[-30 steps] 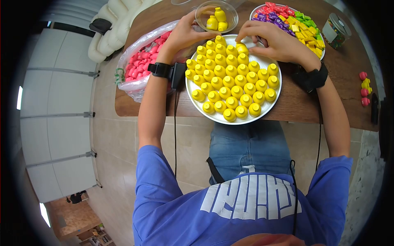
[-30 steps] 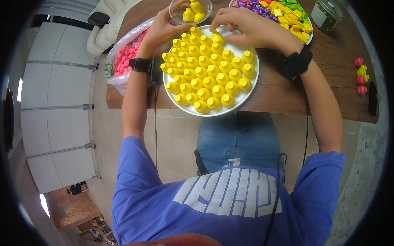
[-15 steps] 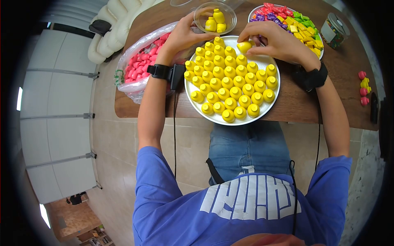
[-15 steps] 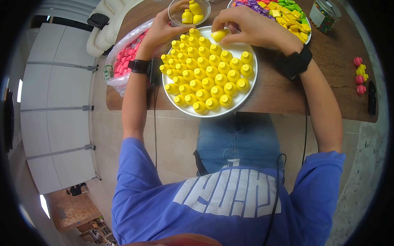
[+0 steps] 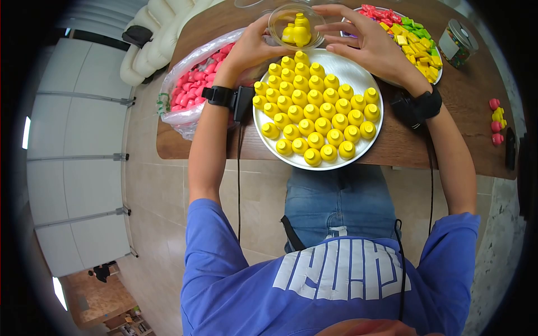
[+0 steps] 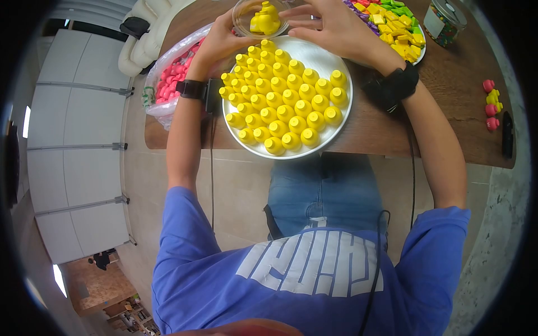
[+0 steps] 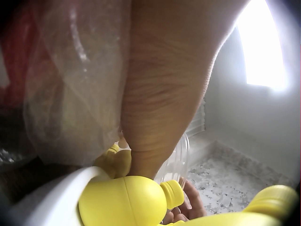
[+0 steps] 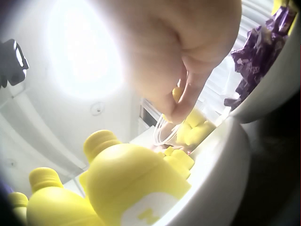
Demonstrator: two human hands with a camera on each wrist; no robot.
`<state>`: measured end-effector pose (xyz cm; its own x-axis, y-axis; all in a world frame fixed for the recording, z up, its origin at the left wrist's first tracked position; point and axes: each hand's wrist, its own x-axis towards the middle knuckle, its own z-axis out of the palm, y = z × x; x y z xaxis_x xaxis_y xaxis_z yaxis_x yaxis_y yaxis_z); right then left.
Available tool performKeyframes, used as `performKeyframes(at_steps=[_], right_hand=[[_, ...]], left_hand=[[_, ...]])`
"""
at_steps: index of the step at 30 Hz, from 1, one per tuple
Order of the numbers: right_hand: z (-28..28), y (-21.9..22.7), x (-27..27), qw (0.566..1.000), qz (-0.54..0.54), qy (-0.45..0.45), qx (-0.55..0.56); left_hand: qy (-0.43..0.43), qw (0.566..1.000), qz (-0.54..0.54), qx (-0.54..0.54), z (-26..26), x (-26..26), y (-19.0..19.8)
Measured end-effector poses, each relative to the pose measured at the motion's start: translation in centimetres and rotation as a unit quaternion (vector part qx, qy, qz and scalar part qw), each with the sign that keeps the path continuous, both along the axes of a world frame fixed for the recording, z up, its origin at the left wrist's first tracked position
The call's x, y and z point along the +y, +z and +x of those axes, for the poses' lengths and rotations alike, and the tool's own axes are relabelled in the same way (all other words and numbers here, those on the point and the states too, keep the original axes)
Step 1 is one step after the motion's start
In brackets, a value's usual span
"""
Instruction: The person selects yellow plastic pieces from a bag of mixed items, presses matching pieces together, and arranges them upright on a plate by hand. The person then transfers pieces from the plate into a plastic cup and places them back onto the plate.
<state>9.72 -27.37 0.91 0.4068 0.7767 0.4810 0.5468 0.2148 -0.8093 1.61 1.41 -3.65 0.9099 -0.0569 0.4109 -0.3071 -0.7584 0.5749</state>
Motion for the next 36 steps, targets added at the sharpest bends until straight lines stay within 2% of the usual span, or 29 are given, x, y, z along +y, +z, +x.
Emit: performKeyframes(at_steps=[3, 4, 6, 8, 12, 16, 22, 24, 25, 27, 29, 31, 33, 34, 36], right_hand=[[2.6, -3.4, 1.0, 1.0, 0.01, 0.003, -0.015], [3.3, -3.3, 0.8, 1.0, 0.01, 0.004, -0.015], [4.3, -2.4, 0.2, 0.977, -0.114, 0.105, -0.148], [3.4, -2.5, 0.1, 0.975, -0.102, 0.128, -0.152], [3.4, -4.3, 1.1, 0.968, -0.038, 0.194, -0.157], [3.6, -4.1, 0.6, 0.966, -0.072, 0.151, -0.197], [3.5, -2.8, 0.2, 0.981, -0.132, 0.067, -0.129], [3.1, -3.0, 0.3, 0.997, -0.066, 0.039, -0.032], [3.2, -3.0, 0.3, 0.996, -0.066, 0.039, -0.033], [3.5, -2.9, 0.4, 0.996, -0.065, 0.04, 0.047], [4.1, -2.4, 0.4, 0.996, -0.072, 0.04, 0.039], [3.3, -1.4, 0.4, 0.996, -0.079, 0.039, 0.031], [1.4, -0.8, 0.5, 0.991, 0.016, 0.026, 0.132], [1.5, -1.3, 0.6, 0.991, 0.015, 0.026, 0.132], [2.2, -2.7, 0.8, 0.999, 0.027, 0.024, 0.016]], left_hand=[[-0.006, 1.0, -0.007, -0.007, -0.3, -0.3, 0.3], [0.003, 1.0, -0.012, 0.01, -0.3, -0.4, 0.4], [0.011, 0.999, -0.018, 0.026, -0.4, -0.7, 0.6], [-0.011, 0.998, -0.061, 0.028, -0.5, -1.1, 0.9], [-0.017, 0.999, -0.036, 0.005, -0.4, -1.0, 0.7], [-0.016, 0.999, -0.048, 0.013, -0.4, -1.2, 0.7], [-0.01, 0.996, -0.078, 0.04, -0.7, -1.4, 0.9], [-0.016, 0.996, -0.079, 0.03, -0.7, -1.4, 1.0], [-0.017, 0.996, -0.078, 0.035, -0.7, -1.4, 1.0], [-0.016, 0.996, -0.077, 0.039, -0.7, -1.2, 1.0], [-0.02, 0.999, -0.032, 0.021, -0.5, -0.8, 0.8], [-0.023, 0.999, -0.033, 0.019, -0.4, -0.7, 0.7], [-0.025, 0.999, -0.034, 0.018, -0.5, -0.8, 0.7], [-0.015, 0.998, -0.047, 0.029, -0.6, -0.9, 0.7], [-0.004, 0.997, -0.06, 0.038, -0.6, -1.1, 0.8]])
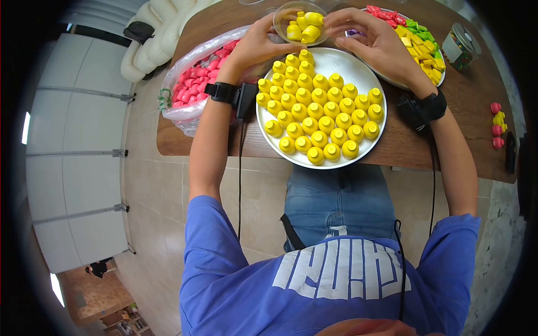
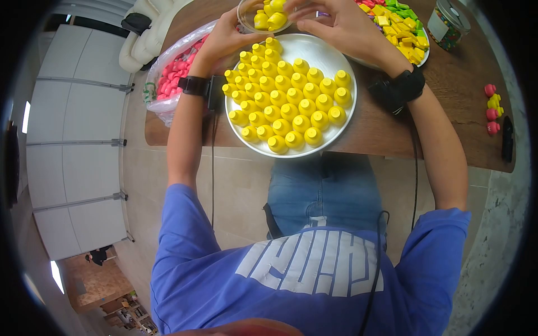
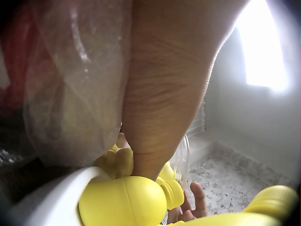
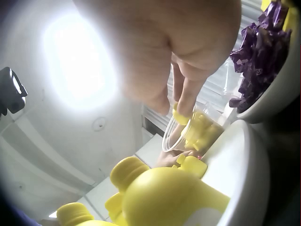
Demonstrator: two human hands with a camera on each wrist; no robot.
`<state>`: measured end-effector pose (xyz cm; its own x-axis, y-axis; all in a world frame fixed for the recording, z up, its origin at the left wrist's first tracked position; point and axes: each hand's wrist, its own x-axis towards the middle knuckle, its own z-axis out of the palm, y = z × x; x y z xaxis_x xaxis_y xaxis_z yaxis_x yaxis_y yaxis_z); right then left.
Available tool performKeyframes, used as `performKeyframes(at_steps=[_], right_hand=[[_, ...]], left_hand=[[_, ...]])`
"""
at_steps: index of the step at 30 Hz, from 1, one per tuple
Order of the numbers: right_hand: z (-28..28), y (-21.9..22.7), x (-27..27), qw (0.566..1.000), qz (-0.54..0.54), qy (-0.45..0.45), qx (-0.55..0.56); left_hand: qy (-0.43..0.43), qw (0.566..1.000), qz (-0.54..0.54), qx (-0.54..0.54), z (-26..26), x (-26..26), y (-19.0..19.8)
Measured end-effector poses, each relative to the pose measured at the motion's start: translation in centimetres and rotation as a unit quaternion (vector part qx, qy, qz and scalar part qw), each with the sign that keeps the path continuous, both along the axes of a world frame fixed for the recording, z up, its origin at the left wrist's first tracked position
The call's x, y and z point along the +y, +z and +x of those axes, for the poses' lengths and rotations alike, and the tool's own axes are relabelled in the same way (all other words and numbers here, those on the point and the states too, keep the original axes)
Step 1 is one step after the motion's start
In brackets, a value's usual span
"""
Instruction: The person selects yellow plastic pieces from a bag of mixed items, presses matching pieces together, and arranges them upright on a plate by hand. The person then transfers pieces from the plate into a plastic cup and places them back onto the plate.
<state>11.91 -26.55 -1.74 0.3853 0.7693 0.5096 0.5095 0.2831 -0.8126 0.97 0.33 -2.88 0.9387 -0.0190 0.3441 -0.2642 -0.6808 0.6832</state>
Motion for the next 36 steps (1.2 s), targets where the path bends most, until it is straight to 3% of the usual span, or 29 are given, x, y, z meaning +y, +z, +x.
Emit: performKeyframes(at_steps=[1, 3, 6, 8, 10, 14, 20, 26, 27, 29, 32, 36], right_hand=[[0.7, 0.0, -0.2, 1.0, 0.0, 0.001, 0.0], [1.9, 0.3, -0.5, 0.976, -0.119, 0.094, -0.156], [0.9, -0.5, -0.1, 0.967, -0.098, 0.156, -0.174], [0.7, -1.1, -0.2, 0.965, -0.097, 0.142, -0.2], [0.1, -0.5, -0.5, 0.953, -0.213, 0.142, -0.165], [0.4, -0.9, -0.3, 0.949, -0.215, 0.142, -0.184], [1.3, -1.0, 0.2, 0.959, -0.147, 0.152, -0.189], [1.1, -1.9, 0.2, 0.949, -0.178, 0.14, -0.22], [1.3, -2.1, 0.3, 0.955, -0.141, 0.13, -0.225], [1.4, -2.0, 0.3, 0.96, -0.103, 0.122, -0.231], [1.7, -0.9, 0.0, 0.963, -0.126, 0.11, -0.213], [1.5, 0.0, -0.5, 0.966, -0.171, 0.038, -0.191]], left_hand=[[0.001, 1.0, -0.009, 0.008, 0.0, 0.0, 0.0], [0.002, 1.0, -0.018, 0.016, 0.1, 0.2, -0.2], [-0.012, 1.0, 0.008, -0.018, 0.4, 0.6, -0.6], [0.003, 0.998, 0.053, -0.017, 0.5, 0.7, -0.6], [0.0, 0.999, 0.034, -0.01, 0.3, 0.2, -0.2], [0.044, 0.998, 0.001, 0.034, 0.6, 0.5, -0.4], [0.037, 0.996, -0.068, 0.047, 0.3, 0.2, -0.5], [0.001, 1.0, -0.016, -0.003, 0.7, 0.7, -1.1], [0.001, 1.0, -0.017, -0.003, 0.2, -0.3, -0.1], [0.008, 0.983, -0.147, 0.106, -1.3, -3.5, 3.1], [0.0, 0.98, -0.182, 0.076, -1.2, -3.4, 2.7], [0.003, 0.988, -0.133, 0.078, -1.2, -3.3, 3.1]])
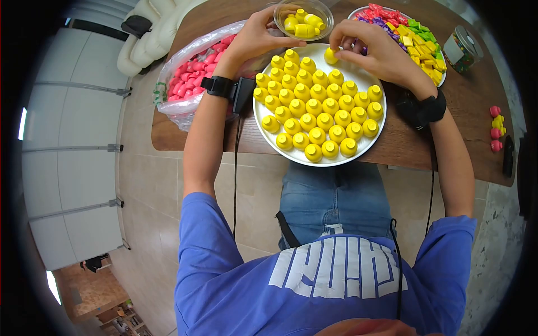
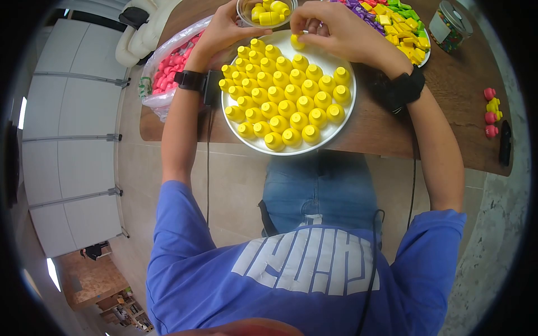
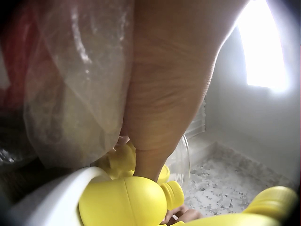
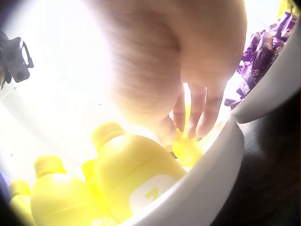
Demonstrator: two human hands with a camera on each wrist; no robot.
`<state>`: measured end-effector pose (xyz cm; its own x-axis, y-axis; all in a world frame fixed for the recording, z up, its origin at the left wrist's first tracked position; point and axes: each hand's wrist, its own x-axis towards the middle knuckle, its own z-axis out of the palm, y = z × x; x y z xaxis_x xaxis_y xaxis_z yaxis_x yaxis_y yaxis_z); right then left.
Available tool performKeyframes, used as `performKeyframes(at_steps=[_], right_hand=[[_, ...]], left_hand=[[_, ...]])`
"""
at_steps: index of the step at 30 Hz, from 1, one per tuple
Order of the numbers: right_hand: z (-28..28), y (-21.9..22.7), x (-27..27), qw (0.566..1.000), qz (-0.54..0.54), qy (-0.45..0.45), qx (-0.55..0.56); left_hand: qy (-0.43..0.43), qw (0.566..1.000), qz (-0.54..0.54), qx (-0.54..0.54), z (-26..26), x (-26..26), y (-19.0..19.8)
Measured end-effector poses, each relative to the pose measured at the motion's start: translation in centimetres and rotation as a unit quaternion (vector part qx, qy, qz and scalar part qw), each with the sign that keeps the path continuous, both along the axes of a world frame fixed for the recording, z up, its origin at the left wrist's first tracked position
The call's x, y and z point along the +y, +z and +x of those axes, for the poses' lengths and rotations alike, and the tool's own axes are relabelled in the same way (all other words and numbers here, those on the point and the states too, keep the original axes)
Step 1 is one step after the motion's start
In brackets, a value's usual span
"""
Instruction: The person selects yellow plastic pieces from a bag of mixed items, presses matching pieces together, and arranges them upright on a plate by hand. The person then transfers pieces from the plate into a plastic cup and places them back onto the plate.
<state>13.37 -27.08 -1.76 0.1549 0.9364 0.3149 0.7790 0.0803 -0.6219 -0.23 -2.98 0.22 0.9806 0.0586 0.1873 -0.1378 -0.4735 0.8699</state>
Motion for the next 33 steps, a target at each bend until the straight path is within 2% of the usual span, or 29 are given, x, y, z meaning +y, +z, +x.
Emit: performKeyframes(at_steps=[2, 4, 6, 8, 11, 15, 17, 18, 20, 21, 23, 24, 26, 33], right_hand=[[-0.8, 0.3, -0.1, 0.999, 0.006, -0.018, 0.026], [-2.1, 0.9, 0.1, 0.974, 0.072, -0.058, 0.205], [-1.5, 1.1, 0.2, 0.966, 0.09, -0.031, 0.241], [-1.7, 2.2, 0.1, 0.964, 0.103, -0.067, 0.234], [-1.6, 2.0, 0.2, 0.975, 0.113, -0.058, 0.181], [-1.7, 2.0, 0.1, 0.977, 0.076, -0.062, 0.19], [-1.7, 2.4, 0.0, 0.988, 0.069, -0.074, 0.117], [-1.6, 2.6, -0.2, 0.988, 0.07, -0.074, 0.117], [-1.2, 2.8, -0.8, 0.992, 0.089, -0.035, -0.086], [-1.1, 2.5, -0.7, 0.992, 0.089, -0.034, -0.086], [-0.8, 1.3, -0.2, 0.996, 0.085, 0.021, -0.018], [-0.7, 1.1, 0.0, 0.996, 0.085, 0.022, -0.018], [-0.6, 0.7, 0.2, 0.991, 0.09, 0.084, -0.047], [-1.0, 0.4, 0.3, 0.992, 0.076, 0.098, -0.036]], left_hand=[[-0.002, 1.0, 0.012, -0.012, 0.0, 0.4, -0.4], [0.0, 1.0, -0.01, -0.002, -0.1, 0.0, -0.2], [0.003, 0.999, -0.032, 0.007, -0.2, -0.2, 0.0], [0.001, 1.0, -0.023, 0.009, -0.2, -0.3, 0.1], [-0.001, 1.0, -0.019, 0.005, -0.4, -0.7, 0.4], [-0.018, 0.998, -0.053, 0.017, -0.4, -0.5, 0.4], [-0.015, 0.997, -0.07, 0.028, -0.5, -0.7, 0.5], [-0.015, 0.997, -0.07, 0.028, -0.5, -0.7, 0.6], [0.005, 0.998, -0.053, 0.026, -0.6, -0.8, 0.5], [0.006, 0.998, -0.053, 0.026, -0.5, -0.7, 0.4], [0.02, 1.0, 0.023, 0.002, -0.2, -0.3, 0.3], [0.021, 1.0, 0.022, 0.003, -0.2, -0.3, 0.2], [0.019, 1.0, 0.022, -0.003, -0.2, -0.3, 0.2], [0.002, 1.0, -0.006, -0.016, 0.0, 0.2, -0.4]])
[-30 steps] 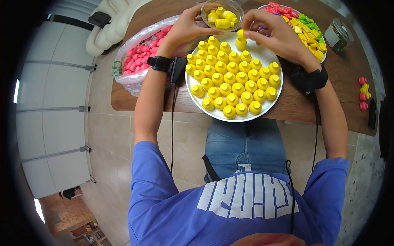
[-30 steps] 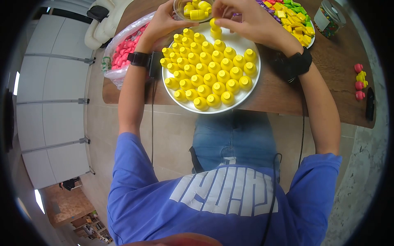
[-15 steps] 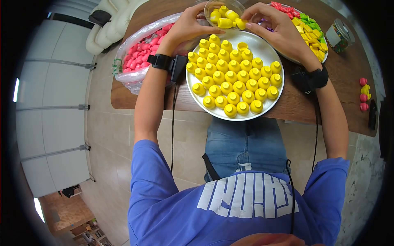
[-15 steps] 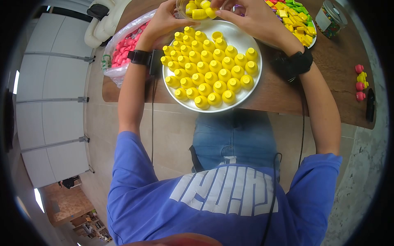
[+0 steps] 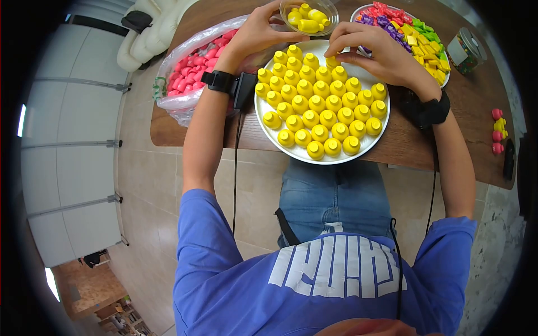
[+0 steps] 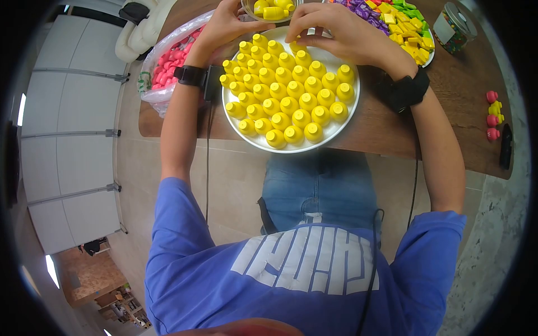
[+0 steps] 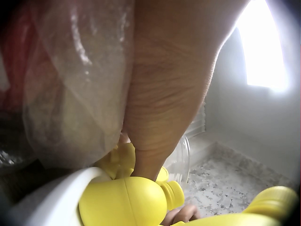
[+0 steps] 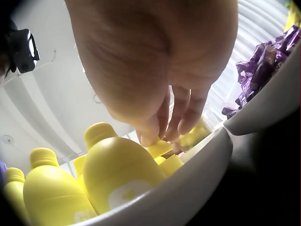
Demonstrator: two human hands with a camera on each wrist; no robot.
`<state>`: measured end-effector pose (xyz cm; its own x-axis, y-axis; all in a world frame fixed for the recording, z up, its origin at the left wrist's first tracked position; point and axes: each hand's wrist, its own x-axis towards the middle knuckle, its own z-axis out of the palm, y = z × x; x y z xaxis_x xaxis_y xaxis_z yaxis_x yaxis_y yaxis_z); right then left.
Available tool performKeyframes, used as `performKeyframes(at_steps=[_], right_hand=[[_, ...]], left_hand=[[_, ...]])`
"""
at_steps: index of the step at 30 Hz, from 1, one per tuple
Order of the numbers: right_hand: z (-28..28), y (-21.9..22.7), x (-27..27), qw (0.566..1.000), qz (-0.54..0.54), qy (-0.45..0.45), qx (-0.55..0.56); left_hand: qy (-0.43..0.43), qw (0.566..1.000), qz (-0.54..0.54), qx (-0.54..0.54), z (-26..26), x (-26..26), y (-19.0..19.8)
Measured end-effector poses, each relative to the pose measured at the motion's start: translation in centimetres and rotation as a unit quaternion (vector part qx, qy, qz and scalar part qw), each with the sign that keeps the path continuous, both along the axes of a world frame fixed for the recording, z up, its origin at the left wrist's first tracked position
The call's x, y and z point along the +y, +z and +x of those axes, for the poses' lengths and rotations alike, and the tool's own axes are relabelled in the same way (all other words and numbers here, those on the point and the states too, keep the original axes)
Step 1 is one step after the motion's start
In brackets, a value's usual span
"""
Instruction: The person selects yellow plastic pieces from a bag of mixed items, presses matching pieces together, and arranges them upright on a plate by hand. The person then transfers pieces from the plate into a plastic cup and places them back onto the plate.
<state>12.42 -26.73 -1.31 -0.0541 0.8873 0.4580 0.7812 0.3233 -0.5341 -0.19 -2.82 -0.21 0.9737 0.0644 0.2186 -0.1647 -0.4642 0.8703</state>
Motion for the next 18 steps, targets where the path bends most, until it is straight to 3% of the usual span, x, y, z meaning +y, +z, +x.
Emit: performKeyframes(at_steps=[18], right_hand=[[0.27, -0.11, -0.16, 1.0, -0.015, -0.022, 0.0]], left_hand=[[0.01, 1.0, 0.014, -0.001, -0.02, -0.32, 0.15]])
